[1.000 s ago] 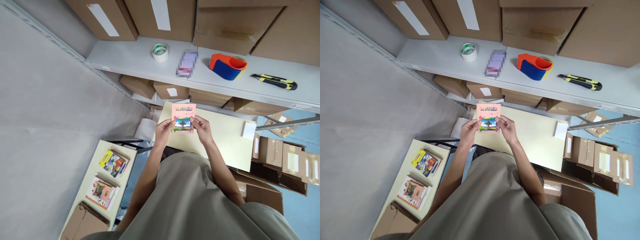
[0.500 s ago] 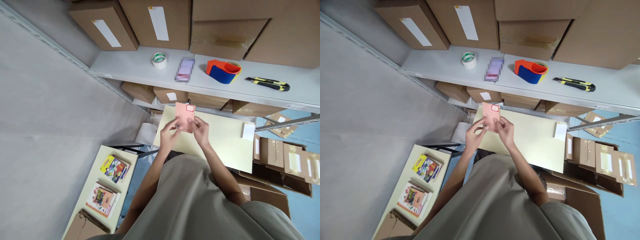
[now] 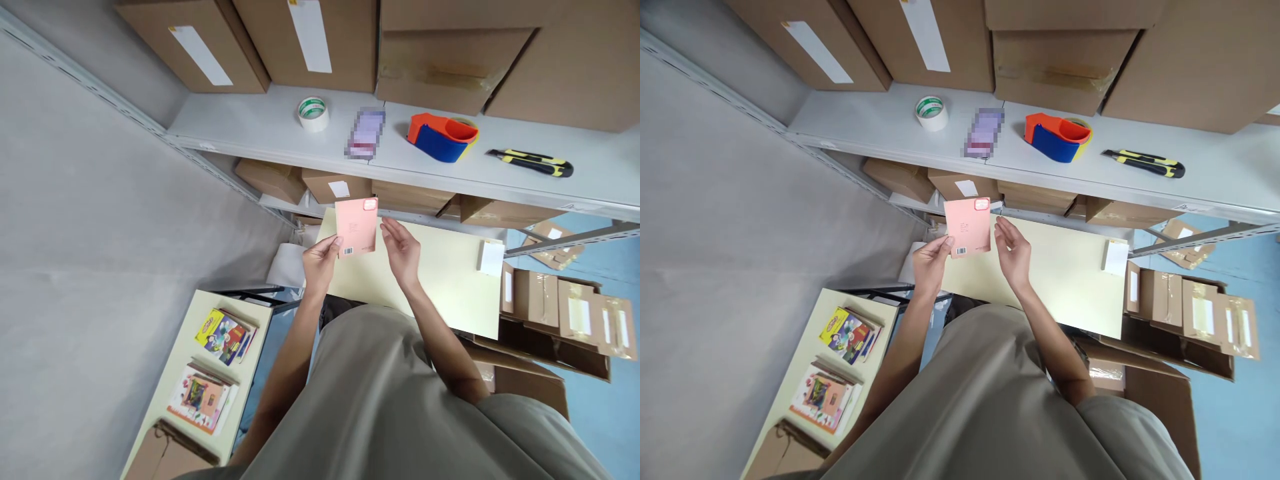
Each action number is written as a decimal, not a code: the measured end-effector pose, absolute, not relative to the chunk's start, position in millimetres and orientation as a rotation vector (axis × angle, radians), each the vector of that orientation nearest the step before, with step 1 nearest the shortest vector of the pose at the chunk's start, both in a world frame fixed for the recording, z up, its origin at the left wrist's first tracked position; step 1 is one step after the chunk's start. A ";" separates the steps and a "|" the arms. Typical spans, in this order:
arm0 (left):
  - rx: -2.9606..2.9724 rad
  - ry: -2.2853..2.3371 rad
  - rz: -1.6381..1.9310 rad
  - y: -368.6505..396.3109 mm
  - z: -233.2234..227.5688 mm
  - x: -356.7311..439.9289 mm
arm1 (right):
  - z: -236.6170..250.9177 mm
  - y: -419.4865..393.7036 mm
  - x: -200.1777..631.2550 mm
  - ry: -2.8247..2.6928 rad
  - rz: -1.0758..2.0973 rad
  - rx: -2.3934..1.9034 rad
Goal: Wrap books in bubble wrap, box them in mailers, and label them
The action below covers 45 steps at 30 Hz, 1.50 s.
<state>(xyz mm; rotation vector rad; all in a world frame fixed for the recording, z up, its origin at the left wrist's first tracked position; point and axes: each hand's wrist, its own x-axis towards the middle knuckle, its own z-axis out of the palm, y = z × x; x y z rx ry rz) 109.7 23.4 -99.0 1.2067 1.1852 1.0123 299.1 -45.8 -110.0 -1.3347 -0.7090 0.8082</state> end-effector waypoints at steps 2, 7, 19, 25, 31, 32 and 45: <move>1.292 1.244 1.077 19.2 -95.2 114.2 | -105.0 -48.1 287.8 -0.743 0.801 -1.331; 1.592 1.055 1.054 -1.2 -81.5 134.2 | -95.3 -43.9 271.7 -0.816 0.882 -1.297; 1.336 1.153 1.061 56.3 -79.5 97.9 | -91.6 -39.0 318.1 -0.865 1.011 -1.255; 1.194 1.015 0.892 55.8 -87.8 105.9 | -92.7 -35.8 318.1 -0.907 1.090 -1.231; 1.505 0.962 0.947 59.5 -79.7 97.7 | -96.8 -33.8 325.8 -0.926 1.026 -1.178; 1.606 0.917 0.978 60.6 -75.4 96.0 | -94.4 -33.7 326.9 -0.973 0.971 -1.171; 1.626 0.967 1.039 66.0 -56.2 86.5 | -70.1 -35.4 328.9 -1.130 0.781 -1.252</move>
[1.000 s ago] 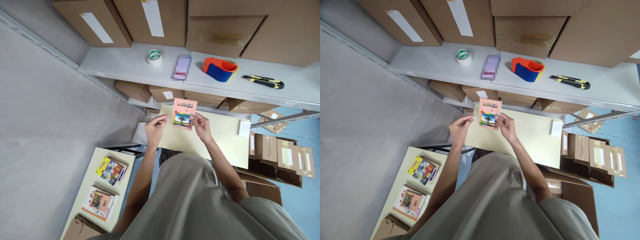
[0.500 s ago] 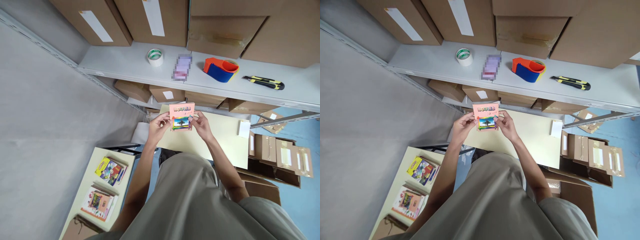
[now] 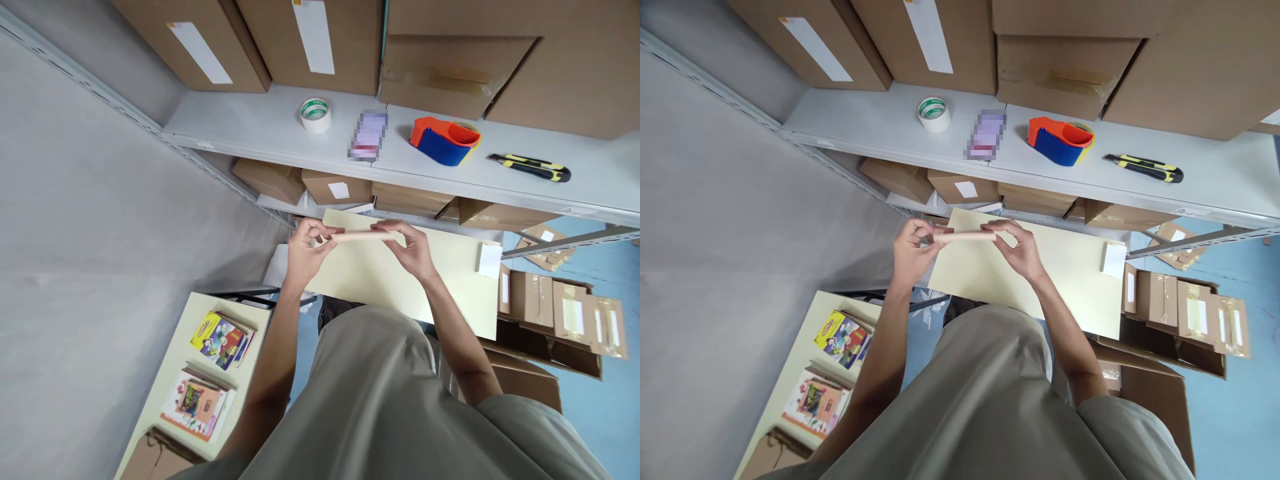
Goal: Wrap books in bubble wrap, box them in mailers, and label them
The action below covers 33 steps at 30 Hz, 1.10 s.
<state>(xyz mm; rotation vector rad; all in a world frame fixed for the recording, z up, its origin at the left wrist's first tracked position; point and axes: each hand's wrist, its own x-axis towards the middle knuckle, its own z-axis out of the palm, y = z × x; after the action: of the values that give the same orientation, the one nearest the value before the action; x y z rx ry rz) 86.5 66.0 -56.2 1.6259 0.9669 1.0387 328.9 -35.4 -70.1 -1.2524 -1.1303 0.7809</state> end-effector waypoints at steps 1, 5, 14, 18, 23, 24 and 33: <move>1.572 0.982 1.039 65.8 -60.0 85.6 | -71.8 -35.6 328.2 -1.110 0.782 -1.285; 1.543 0.987 0.979 64.7 -69.2 81.0 | -78.5 -35.9 324.6 -1.019 0.821 -1.295; 1.647 0.937 0.813 62.2 -59.7 66.9 | -71.8 -38.7 326.4 -1.105 0.913 -1.274; 1.625 1.037 0.798 59.0 -64.5 74.1 | -72.6 -36.1 317.3 -1.023 1.047 -1.296; 1.607 1.061 0.833 56.2 -76.5 74.5 | -77.7 -36.5 311.6 -1.002 1.108 -1.274; 1.611 1.058 0.851 56.2 -78.8 72.2 | -80.4 -37.4 312.0 -0.999 1.119 -1.266; 1.898 0.919 0.989 34.3 -84.2 96.4 | -152.9 -22.0 286.7 -0.649 1.334 -1.142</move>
<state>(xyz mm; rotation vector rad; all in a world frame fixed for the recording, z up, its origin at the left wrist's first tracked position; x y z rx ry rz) 96.4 34.3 -84.2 1.8979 0.9191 0.9889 286.7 -22.0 -152.9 -1.1424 -0.6494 1.3341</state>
